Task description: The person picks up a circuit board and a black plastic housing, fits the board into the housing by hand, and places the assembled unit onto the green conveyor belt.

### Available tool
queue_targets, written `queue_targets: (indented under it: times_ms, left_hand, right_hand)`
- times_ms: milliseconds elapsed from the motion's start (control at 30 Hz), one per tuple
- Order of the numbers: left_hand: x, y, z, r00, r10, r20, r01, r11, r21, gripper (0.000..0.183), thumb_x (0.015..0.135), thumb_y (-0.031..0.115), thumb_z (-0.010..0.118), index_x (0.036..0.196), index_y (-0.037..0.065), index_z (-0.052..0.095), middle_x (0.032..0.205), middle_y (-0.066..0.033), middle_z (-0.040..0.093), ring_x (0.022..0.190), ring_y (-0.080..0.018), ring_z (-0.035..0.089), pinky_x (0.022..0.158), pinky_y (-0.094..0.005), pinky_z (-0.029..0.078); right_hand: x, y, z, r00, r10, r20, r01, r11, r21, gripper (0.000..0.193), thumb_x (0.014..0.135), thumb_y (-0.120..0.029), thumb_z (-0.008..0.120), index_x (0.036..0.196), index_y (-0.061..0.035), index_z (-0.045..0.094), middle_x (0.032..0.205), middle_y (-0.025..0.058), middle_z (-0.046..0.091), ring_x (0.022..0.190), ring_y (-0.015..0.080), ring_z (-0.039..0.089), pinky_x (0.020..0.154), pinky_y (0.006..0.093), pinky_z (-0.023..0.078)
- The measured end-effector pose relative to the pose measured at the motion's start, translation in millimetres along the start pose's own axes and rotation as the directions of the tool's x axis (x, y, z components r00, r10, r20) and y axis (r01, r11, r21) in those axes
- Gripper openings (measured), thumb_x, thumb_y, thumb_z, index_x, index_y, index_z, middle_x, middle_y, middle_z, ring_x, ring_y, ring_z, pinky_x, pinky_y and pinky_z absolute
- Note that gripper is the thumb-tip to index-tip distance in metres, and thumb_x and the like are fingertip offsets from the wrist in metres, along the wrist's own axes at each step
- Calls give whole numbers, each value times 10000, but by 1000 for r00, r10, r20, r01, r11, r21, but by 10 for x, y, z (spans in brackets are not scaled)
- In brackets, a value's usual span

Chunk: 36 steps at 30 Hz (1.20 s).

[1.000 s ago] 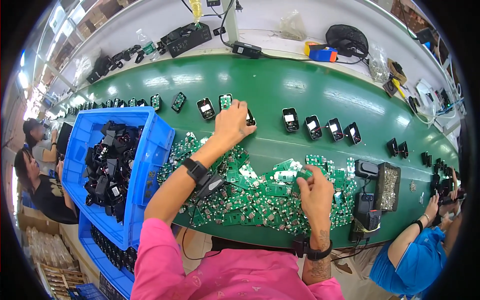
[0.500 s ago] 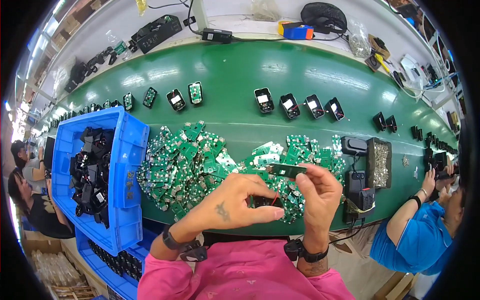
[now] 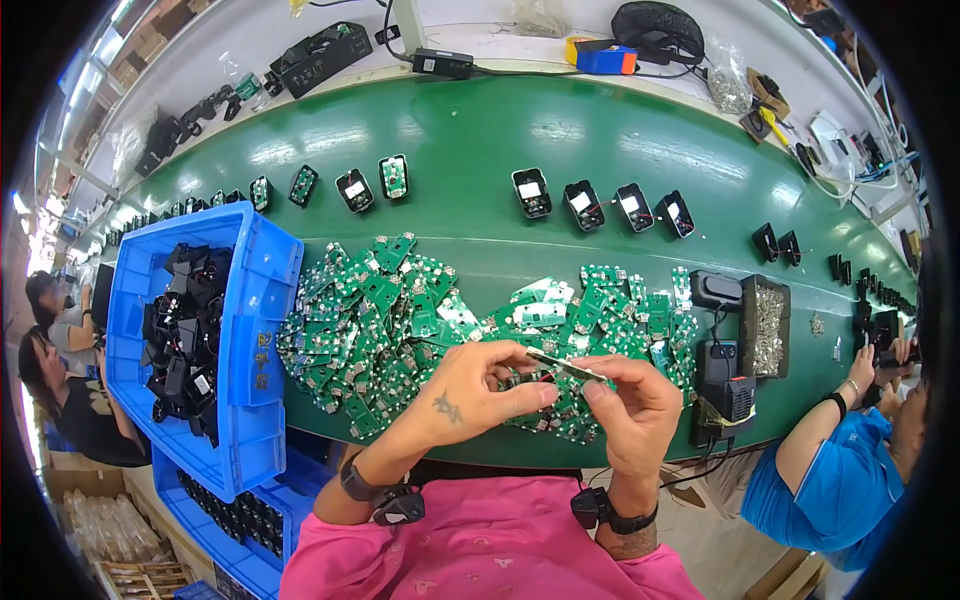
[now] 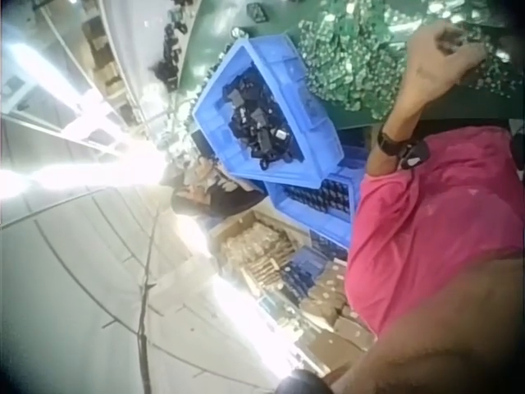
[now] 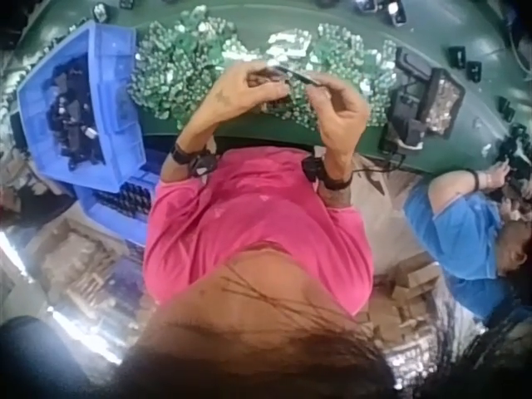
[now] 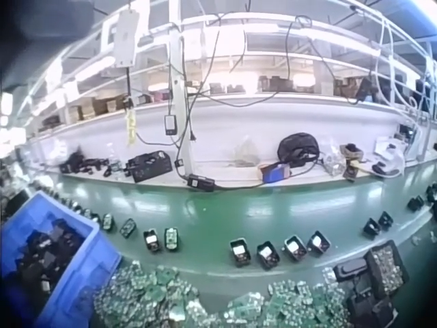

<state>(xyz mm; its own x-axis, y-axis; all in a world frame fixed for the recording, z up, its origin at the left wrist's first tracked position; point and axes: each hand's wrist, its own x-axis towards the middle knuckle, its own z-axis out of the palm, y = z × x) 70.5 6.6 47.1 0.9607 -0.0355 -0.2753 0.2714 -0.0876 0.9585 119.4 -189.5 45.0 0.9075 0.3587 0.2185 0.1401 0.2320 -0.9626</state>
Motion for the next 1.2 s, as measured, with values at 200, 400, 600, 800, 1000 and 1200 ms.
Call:
queue_targets:
  times_ms: [200, 400, 600, 800, 1000, 1200]
  left_hand:
    - [60, -53, 17, 1000, 6, -24, -7, 998, -58, 435, 782, 376, 787, 973, -7, 708, 682, -22, 633, 627, -74, 541, 562, -256, 425]
    - [-54, -79, -33, 995, 29, -93, -39, 994, -106, 599, 738, 330, 841, 1199, 17, 620, 969, -124, 664, 798, -136, 612, 690, -288, 515]
    - [83, -361, 236, 987, 135, -89, -157, 925, -346, 966, 633, 184, 908, 1438, 74, 386, 1238, -123, 536, 1033, -196, 563, 865, -336, 497]
    - [-30, -282, 207, 999, 51, 2, -40, 799, -601, 747, 647, 62, 878, 1291, 9, 503, 1034, -98, 617, 1013, -150, 592, 845, -316, 515]
    - [-150, -360, 57, 946, 208, -250, -285, 900, -330, 831, 632, -60, 840, 1350, 46, 437, 1195, -75, 560, 1100, -162, 566, 806, -304, 553]
    - [-150, -341, 143, 971, 195, -141, -234, 901, -364, 862, 695, -30, 833, 1400, 80, 350, 1258, -93, 517, 1071, -160, 582, 695, -266, 567]
  right_hand:
    - [30, -28, 17, 999, 21, 45, -18, 998, -67, 190, 802, 114, 633, 981, 60, 670, 993, 185, 704, 933, 234, 664, 833, 322, 512]
    - [133, 89, 64, 979, -74, 192, 132, 941, -313, 242, 741, 130, 633, 936, 7, 705, 1058, 155, 684, 969, 227, 633, 833, 319, 496]
    - [-12, 205, -124, 994, -51, 95, 80, 938, -336, 230, 733, 108, 631, 915, -18, 697, 1163, 139, 571, 1005, 250, 593, 871, 327, 474]
    - [-69, 190, -92, 990, -39, 136, 76, 959, -273, 254, 707, 144, 648, 895, -20, 695, 1197, 124, 537, 1035, 234, 550, 897, 339, 454]
    - [6, 204, 66, 939, -129, 318, 236, 916, -324, 347, 677, 186, 612, 916, -40, 723, 1138, 101, 495, 904, 200, 536, 787, 303, 456]
    - [-53, 241, 60, 943, -175, 282, 285, 862, -419, 359, 708, 186, 621, 939, -68, 724, 1071, 83, 513, 851, 178, 556, 718, 286, 478]
